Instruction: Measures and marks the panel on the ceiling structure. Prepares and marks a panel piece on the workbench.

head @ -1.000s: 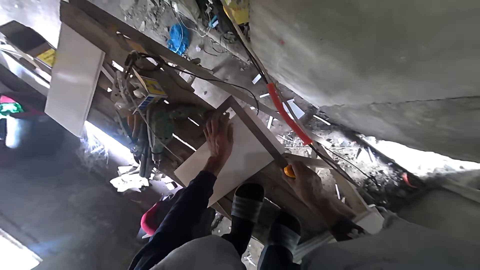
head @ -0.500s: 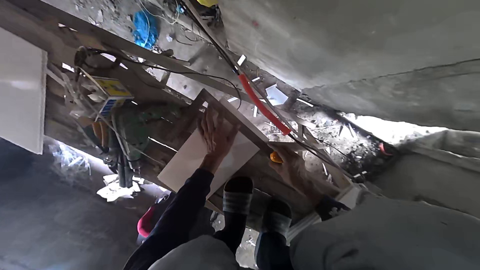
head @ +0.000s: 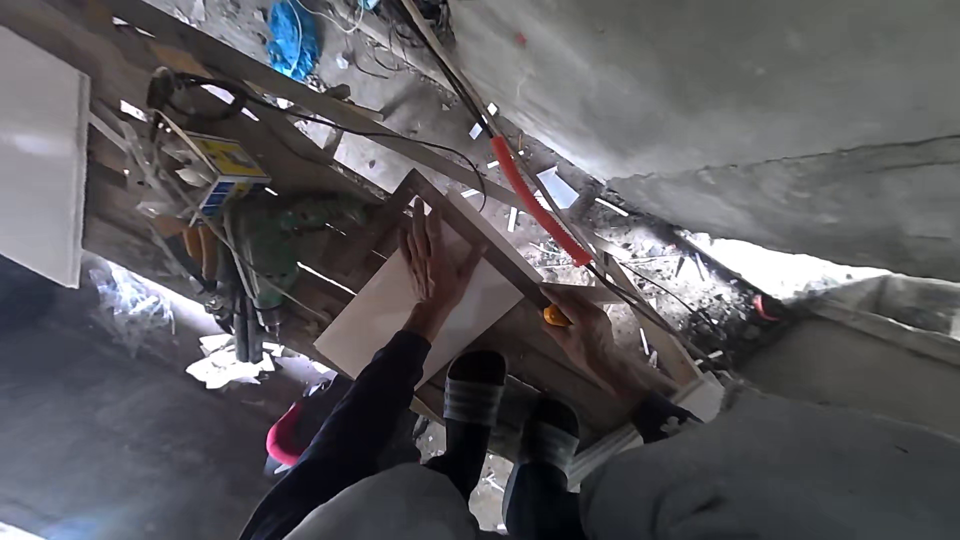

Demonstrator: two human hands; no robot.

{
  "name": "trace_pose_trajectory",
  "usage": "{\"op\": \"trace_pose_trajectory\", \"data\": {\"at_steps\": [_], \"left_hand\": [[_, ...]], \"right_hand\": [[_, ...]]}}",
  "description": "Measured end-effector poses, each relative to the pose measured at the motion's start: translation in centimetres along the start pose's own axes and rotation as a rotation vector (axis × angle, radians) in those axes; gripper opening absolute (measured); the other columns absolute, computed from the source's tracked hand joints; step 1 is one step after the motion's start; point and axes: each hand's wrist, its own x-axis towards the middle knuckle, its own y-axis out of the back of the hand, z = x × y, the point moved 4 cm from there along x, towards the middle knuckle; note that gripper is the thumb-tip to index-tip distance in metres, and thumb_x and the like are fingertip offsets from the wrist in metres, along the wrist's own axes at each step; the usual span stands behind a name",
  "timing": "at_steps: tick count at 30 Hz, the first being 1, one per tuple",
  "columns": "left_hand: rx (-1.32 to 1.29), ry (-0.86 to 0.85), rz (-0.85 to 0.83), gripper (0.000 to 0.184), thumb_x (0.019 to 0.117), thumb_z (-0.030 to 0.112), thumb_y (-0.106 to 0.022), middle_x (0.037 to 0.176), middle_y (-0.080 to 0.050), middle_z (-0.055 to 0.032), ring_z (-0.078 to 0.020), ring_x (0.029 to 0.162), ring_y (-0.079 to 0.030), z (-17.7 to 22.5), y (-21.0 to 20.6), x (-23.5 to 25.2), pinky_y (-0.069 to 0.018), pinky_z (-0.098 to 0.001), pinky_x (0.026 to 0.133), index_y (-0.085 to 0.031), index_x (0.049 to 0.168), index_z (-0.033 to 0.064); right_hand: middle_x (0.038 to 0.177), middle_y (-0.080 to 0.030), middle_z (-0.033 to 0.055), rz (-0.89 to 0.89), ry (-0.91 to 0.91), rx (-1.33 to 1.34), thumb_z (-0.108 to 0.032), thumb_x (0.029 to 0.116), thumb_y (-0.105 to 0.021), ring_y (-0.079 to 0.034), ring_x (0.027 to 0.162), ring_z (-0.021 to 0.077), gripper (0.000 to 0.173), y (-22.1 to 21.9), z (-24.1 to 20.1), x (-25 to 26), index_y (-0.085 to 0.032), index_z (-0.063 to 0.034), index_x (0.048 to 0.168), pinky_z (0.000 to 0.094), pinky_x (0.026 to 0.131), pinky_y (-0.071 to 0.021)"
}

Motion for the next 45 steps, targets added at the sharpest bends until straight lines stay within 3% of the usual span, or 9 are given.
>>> {"op": "trace_pose_trajectory", "data": {"at_steps": [6,14,17,21,25,31,34,37,45], "left_hand": [[0.025,-0.031,0.026,0.091,0.0964,0.064,-0.054,0.168,-0.024,-0.0148,-0.0329,0.155,-0.025,-0.1,0.2,0.0,-0.0136,-0.0585,0.124,-0.025,0.163,0.0095],[0.024,-0.022,0.033,0.091,0.0948,0.065,-0.056,0.168,-0.028,-0.0128,-0.0312,0.154,-0.027,-0.3,-0.2,0.3,-0.0133,-0.0577,0.125,-0.028,0.162,0.0099],[0.036,-0.007,0.080,0.091,0.0926,0.068,-0.058,0.165,-0.034,-0.0109,-0.0292,0.152,-0.032,-0.8,-0.8,0.6,-0.0141,-0.0579,0.124,-0.034,0.161,0.0130],[0.032,-0.028,0.024,0.092,0.0950,0.065,-0.056,0.168,-0.026,-0.0136,-0.0318,0.155,-0.026,-0.4,0.0,0.0,-0.0152,-0.0586,0.125,-0.027,0.162,0.0096],[0.024,-0.032,0.037,0.092,0.0946,0.065,-0.057,0.169,-0.026,-0.0122,-0.0310,0.154,-0.027,-0.3,0.0,0.0,-0.0158,-0.0581,0.124,-0.028,0.162,0.0102],[0.023,-0.020,-0.016,0.086,0.0966,0.065,-0.053,0.168,-0.019,-0.0197,-0.0404,0.152,-0.025,-0.2,0.1,-0.2,-0.0176,-0.0627,0.122,-0.033,0.160,0.0109],[0.028,-0.043,-0.004,0.081,0.0980,0.063,-0.053,0.167,-0.027,-0.0170,-0.0390,0.154,-0.022,0.0,0.1,-0.3,-0.0151,-0.0630,0.123,-0.037,0.158,0.0107],[0.057,0.004,-0.049,0.077,0.0982,0.062,-0.054,0.167,-0.030,-0.0096,-0.0366,0.153,-0.026,1.0,1.1,-0.1,-0.0222,-0.0631,0.119,-0.040,0.157,0.0142],[0.057,0.012,0.008,0.078,0.0994,0.061,-0.052,0.170,-0.025,-0.0033,-0.0326,0.151,-0.030,0.3,-0.2,-0.5,-0.0279,-0.0646,0.112,-0.031,0.162,0.0190]], "right_hand": [[0.115,-0.073,0.0144,0.002,0.029,0.011,-0.023,0.0913,-0.071,-0.073,0.094,0.0271,0.042,0.0,0.0,0.1,-0.070,-0.0116,0.132,0.0433,0.081,-0.0606],[0.109,-0.074,0.0148,0.009,0.041,-0.008,-0.024,0.0922,-0.069,-0.073,0.089,0.0270,0.041,-0.2,0.2,0.1,-0.070,-0.0122,0.132,0.0420,0.078,-0.0603],[0.109,-0.074,0.0134,0.016,0.035,-0.009,-0.025,0.0922,-0.069,-0.073,0.090,0.0257,0.042,-0.3,0.2,0.1,-0.070,-0.0134,0.132,0.0407,0.078,-0.0603],[0.108,-0.073,0.0146,-0.002,0.028,-0.003,-0.025,0.0918,-0.071,-0.073,0.089,0.0266,0.042,-0.2,0.2,0.1,-0.070,-0.0118,0.132,0.0422,0.078,-0.0605],[0.106,-0.073,0.0154,0.005,0.027,-0.002,-0.025,0.0920,-0.070,-0.073,0.087,0.0269,0.042,-0.1,0.1,0.1,-0.070,-0.0120,0.132,0.0420,0.076,-0.0606],[0.111,-0.073,0.0155,-0.018,0.004,0.030,-0.024,0.0912,-0.072,-0.073,0.091,0.0272,0.043,0.0,0.1,0.1,-0.069,-0.0110,0.132,0.0434,0.079,-0.0608],[0.109,-0.073,0.0145,-0.018,-0.009,0.038,-0.025,0.0911,-0.073,-0.072,0.090,0.0258,0.043,0.0,0.3,0.1,-0.070,-0.0119,0.132,0.0423,0.079,-0.0606],[0.110,-0.073,0.0154,-0.042,-0.037,0.034,-0.023,0.0905,-0.073,-0.073,0.090,0.0280,0.043,0.1,0.1,0.3,-0.070,-0.0121,0.132,0.0458,0.078,-0.0606],[0.116,-0.074,0.0122,-0.017,-0.029,0.046,-0.026,0.0930,-0.071,-0.073,0.098,0.0250,0.040,0.1,0.0,0.3,-0.071,-0.0129,0.131,0.0434,0.085,-0.0606]]}}
